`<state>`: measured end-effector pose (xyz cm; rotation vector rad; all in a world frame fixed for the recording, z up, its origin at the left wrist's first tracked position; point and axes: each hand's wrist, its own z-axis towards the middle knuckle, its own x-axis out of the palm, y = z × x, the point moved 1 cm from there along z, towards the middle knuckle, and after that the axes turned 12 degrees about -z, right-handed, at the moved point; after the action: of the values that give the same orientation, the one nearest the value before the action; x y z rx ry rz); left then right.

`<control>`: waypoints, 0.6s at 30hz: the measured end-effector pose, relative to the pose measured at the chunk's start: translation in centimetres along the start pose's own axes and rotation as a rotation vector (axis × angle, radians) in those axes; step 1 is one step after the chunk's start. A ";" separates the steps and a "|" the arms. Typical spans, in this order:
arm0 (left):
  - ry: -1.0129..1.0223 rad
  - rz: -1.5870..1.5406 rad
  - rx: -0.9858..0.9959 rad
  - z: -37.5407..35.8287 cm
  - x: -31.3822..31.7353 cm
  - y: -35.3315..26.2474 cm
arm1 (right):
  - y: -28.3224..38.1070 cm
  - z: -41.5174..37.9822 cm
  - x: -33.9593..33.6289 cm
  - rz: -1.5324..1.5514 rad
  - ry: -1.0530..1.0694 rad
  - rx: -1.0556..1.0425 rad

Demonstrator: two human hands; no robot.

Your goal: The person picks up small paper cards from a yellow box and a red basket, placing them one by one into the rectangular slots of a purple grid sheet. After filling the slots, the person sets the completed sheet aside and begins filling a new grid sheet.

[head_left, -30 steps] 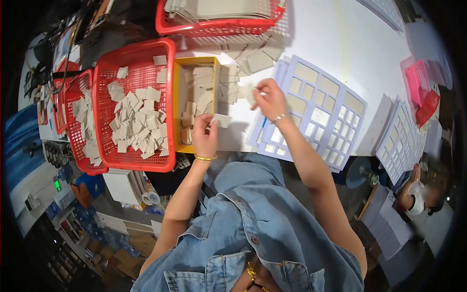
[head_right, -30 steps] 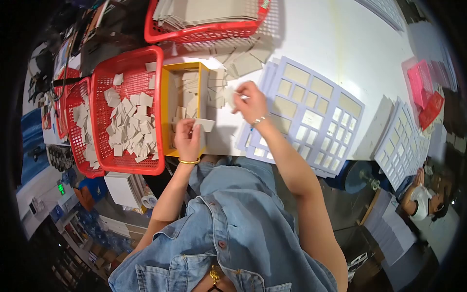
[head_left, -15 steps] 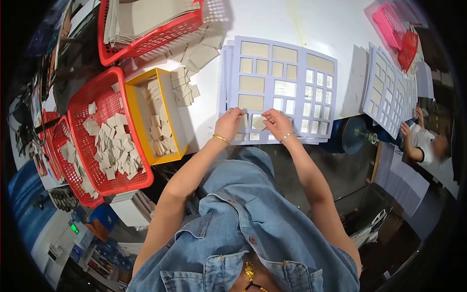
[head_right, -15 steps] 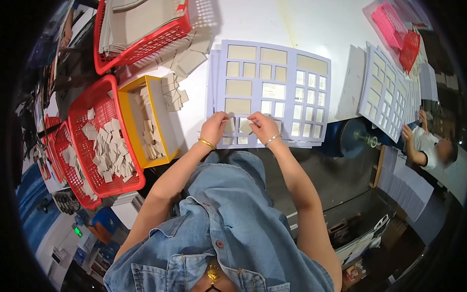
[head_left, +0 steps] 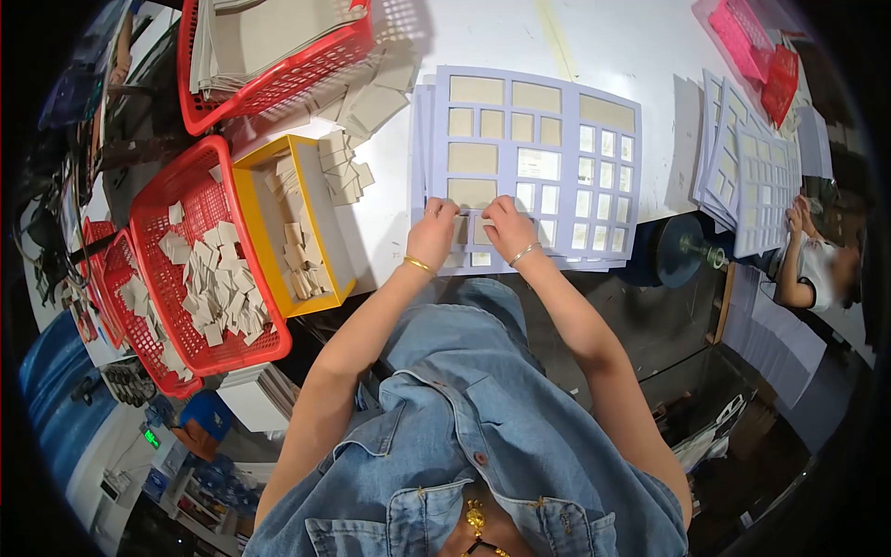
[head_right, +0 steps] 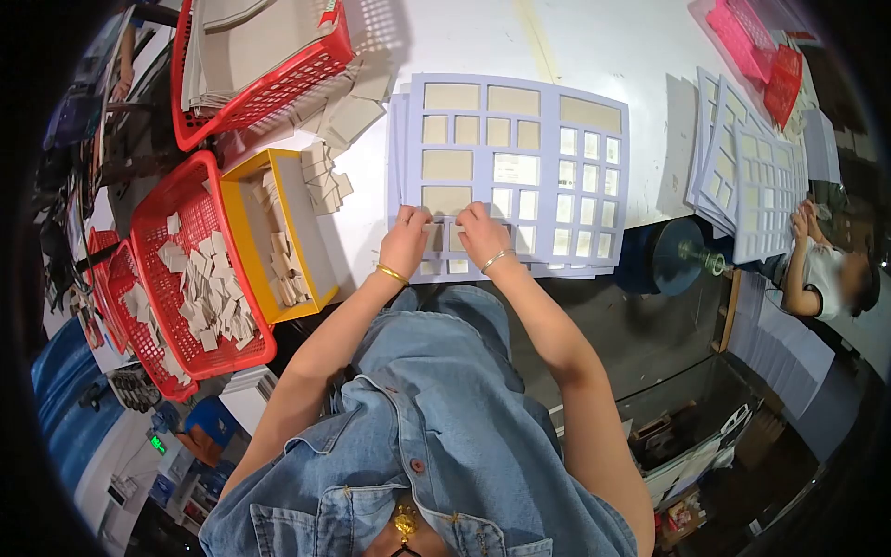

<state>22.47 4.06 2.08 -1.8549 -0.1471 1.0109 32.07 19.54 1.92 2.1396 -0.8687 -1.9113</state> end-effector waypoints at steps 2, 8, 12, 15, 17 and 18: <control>-0.002 0.068 0.048 -0.6 -0.1 -0.2 | 0.5 -0.5 -0.2 -0.048 -0.029 0.024; 0.038 0.237 0.128 -2.2 0.6 1.0 | 1.3 -1.9 -0.2 -0.130 -0.147 -0.033; 0.001 0.091 0.042 -2.4 -1.1 -0.1 | 1.6 -3.3 -1.4 -0.100 -0.256 0.040; -0.133 -0.151 -0.128 -3.4 -1.8 1.2 | 0.6 -6.3 -1.4 -0.090 -0.247 0.101; -0.134 -0.357 -0.267 -4.4 -1.0 4.1 | 0.5 -8.5 -0.8 -0.146 -0.182 0.105; -0.075 -0.467 -0.346 -5.1 -0.1 6.2 | 0.9 -9.4 -0.5 -0.194 -0.140 0.095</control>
<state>24.00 -2.74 -1.91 -1.9573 -0.8047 0.7561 40.67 16.57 4.52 2.2402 -0.8179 -2.1783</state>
